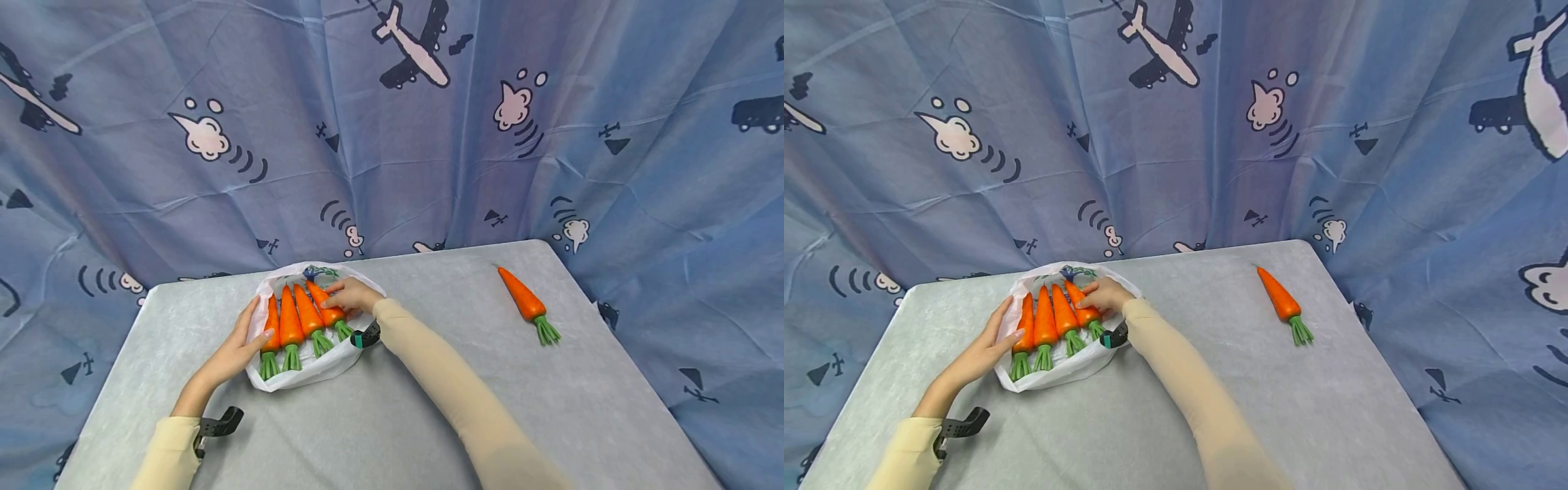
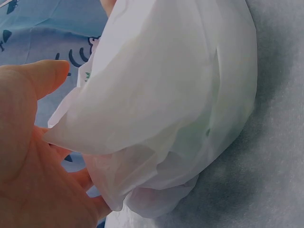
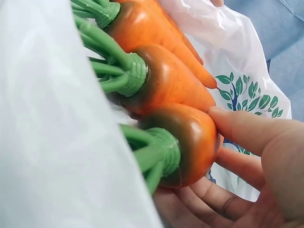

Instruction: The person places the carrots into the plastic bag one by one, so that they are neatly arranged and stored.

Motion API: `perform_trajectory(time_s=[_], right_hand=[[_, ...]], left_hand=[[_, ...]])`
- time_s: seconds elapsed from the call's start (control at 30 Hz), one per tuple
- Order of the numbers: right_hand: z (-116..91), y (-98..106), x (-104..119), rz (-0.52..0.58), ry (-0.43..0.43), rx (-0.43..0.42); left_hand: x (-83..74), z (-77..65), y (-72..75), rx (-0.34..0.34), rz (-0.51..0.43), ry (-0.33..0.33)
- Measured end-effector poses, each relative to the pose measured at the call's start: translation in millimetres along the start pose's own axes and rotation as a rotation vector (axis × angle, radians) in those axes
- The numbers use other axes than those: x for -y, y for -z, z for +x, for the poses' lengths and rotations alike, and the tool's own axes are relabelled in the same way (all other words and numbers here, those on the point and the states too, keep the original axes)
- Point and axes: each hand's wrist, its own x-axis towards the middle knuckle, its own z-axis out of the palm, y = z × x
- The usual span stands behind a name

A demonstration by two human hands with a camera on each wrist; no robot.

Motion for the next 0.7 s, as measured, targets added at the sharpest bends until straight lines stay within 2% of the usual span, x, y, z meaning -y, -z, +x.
perform_trajectory(time_s=[0.27, 0.7], right_hand=[[1.4, -2.6, -2.3, 0.039, -0.010, -0.025], [2.0, -5.2, -4.3, 0.037, -0.007, -0.031]], left_hand=[[0.7, 0.1, 0.5, 0.004, -0.006, 0.008], [1.0, 0.2, 1.3, 0.002, 0.006, 0.009]])
